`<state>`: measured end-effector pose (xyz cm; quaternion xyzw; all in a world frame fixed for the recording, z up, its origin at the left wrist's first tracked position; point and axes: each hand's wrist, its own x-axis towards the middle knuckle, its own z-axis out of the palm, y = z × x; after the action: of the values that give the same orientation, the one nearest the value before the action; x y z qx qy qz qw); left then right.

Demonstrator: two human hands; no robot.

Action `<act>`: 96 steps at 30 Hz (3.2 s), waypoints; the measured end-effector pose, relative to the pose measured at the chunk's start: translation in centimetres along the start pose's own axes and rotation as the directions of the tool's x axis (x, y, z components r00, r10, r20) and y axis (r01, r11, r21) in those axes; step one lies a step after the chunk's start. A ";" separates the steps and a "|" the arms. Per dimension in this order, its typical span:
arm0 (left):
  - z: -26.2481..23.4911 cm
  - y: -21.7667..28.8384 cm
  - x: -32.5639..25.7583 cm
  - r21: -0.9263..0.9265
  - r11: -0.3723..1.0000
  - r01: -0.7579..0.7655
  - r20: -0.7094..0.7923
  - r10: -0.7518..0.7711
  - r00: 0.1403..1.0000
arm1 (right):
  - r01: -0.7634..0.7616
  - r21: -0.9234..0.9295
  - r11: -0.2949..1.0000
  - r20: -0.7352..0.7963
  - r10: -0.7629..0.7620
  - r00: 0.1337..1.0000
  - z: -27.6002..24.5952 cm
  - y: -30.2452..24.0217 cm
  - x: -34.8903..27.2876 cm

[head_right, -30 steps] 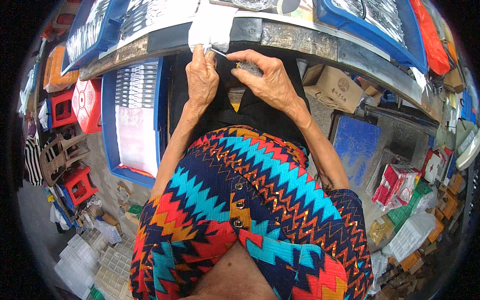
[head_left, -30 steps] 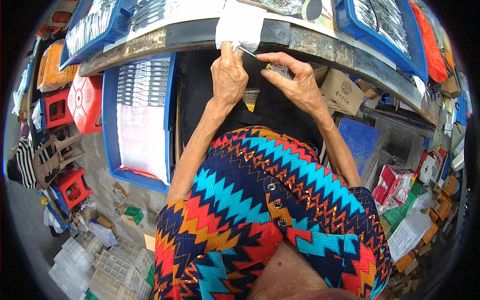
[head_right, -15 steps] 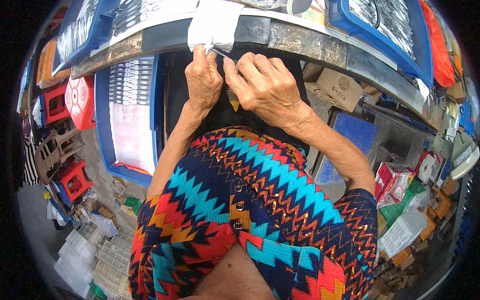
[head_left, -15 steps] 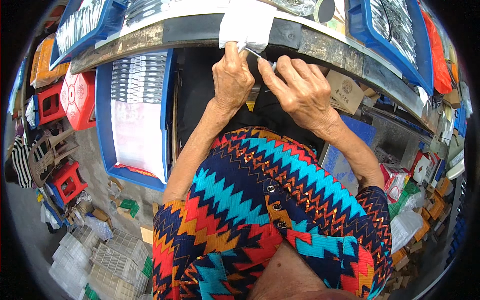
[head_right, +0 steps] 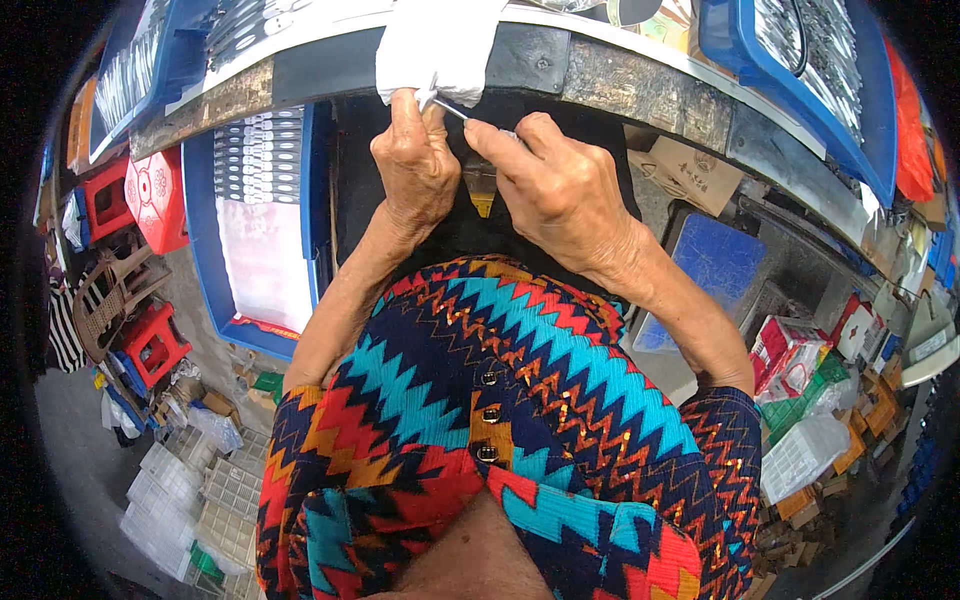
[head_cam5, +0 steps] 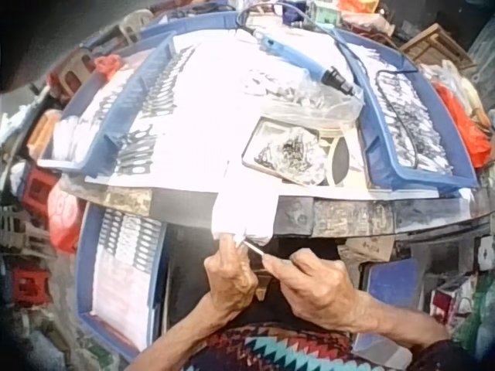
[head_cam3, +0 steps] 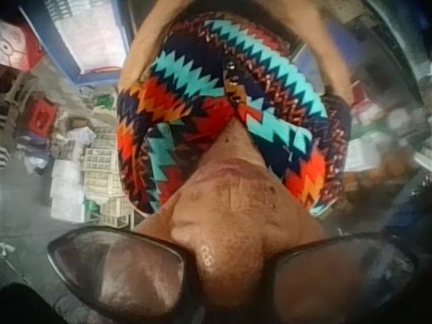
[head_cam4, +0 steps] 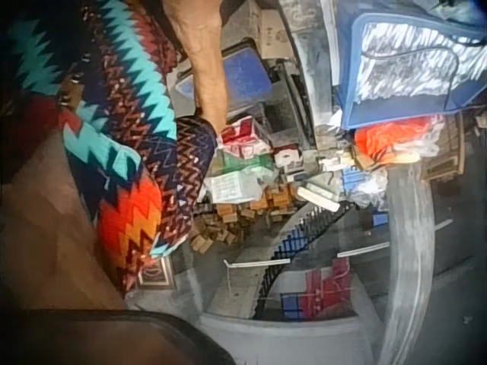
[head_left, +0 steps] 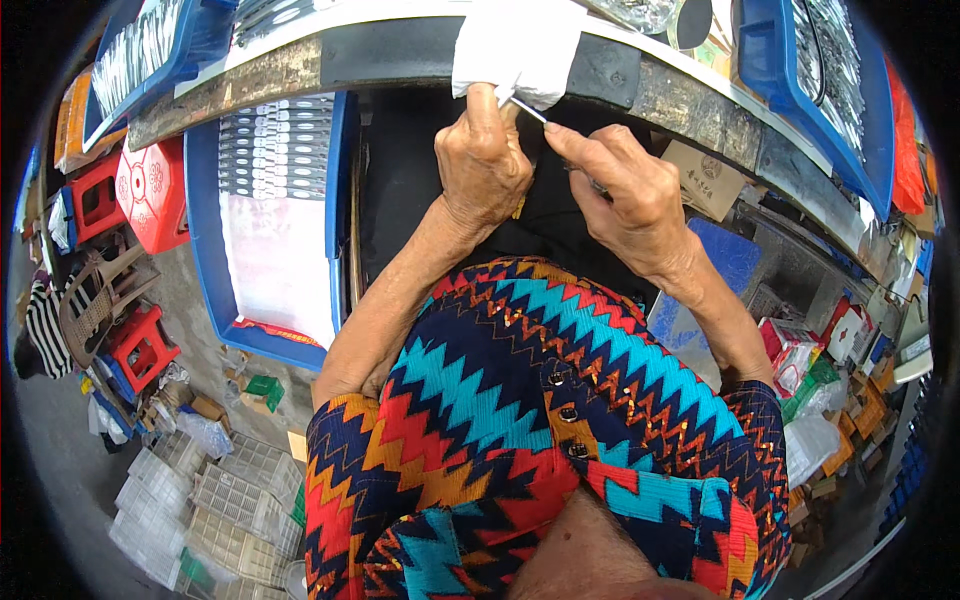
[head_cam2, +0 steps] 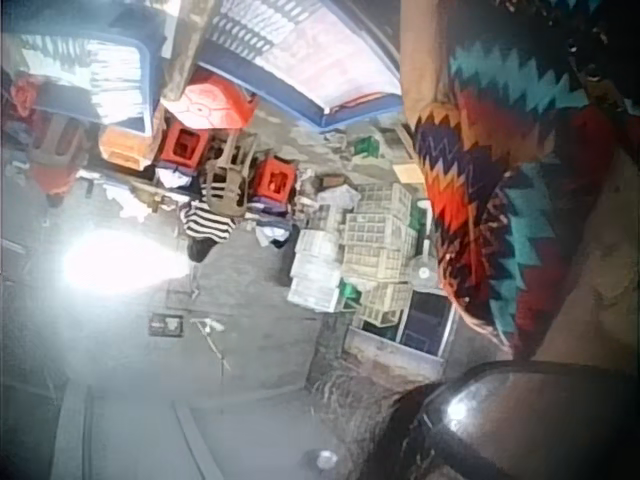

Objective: Assembling small plastic hardware components using electric and manual screwdrivers at a workbench.

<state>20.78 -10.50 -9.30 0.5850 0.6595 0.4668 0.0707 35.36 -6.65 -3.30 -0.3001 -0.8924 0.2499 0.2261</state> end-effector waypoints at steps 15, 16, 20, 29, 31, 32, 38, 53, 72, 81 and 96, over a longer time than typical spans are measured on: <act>0.1 0.2 0.1 0.048 0.998 0.029 -0.028 -0.028 0.999 | -0.657 0.720 0.226 0.518 0.456 0.724 -2.2 0.6 1.6; 0.0 0.3 0.1 0.048 0.999 0.016 -0.036 -0.015 0.999 | -0.667 0.743 0.051 0.581 0.445 0.681 -1.9 0.9 1.5; 0.0 0.7 0.1 0.082 0.995 0.064 -0.018 -0.062 0.998 | -0.612 0.778 0.140 0.512 0.422 0.748 -0.8 1.4 0.8; -0.3 1.2 0.0 0.017 0.994 0.112 0.002 -0.112 0.994 | -0.307 0.579 0.756 0.132 0.284 0.950 0.3 0.6 -1.2; -0.3 1.1 0.0 0.020 0.993 0.113 0.000 -0.113 0.994 | -0.359 0.571 0.738 0.172 0.320 0.932 0.2 0.6 -1.2; -0.3 1.0 0.0 0.023 0.993 0.114 -0.001 -0.114 0.993 | -0.410 0.561 0.719 0.211 0.355 0.911 0.2 0.6 -1.3; -0.3 0.9 0.0 0.040 0.989 0.145 0.036 -0.147 0.989 | -0.293 0.563 0.773 0.129 0.268 0.955 0.7 0.9 -1.3; -0.5 1.7 0.1 0.009 0.989 0.148 0.028 -0.148 0.989 | -0.135 0.538 0.832 0.006 0.156 0.988 1.9 2.1 -1.3; -0.2 0.8 -0.1 0.051 0.996 0.075 -0.018 -0.075 0.997 | 0.052 0.120 0.991 -0.100 -0.040 0.994 1.0 0.6 -0.7; 0.2 0.5 -0.2 0.021 0.998 0.061 -0.026 -0.060 0.998 | 0.216 -0.440 0.872 -0.024 -0.252 0.967 0.5 -0.6 -0.4; 0.6 0.7 0.0 0.059 0.998 0.014 -0.104 -0.007 0.995 | -0.040 0.039 0.998 0.026 0.039 0.999 0.0 -0.2 0.6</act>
<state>21.63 -10.29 -9.18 0.5582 0.6788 0.4766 0.0214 34.80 -6.40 -3.04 -0.3100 -0.8839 0.2759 0.2158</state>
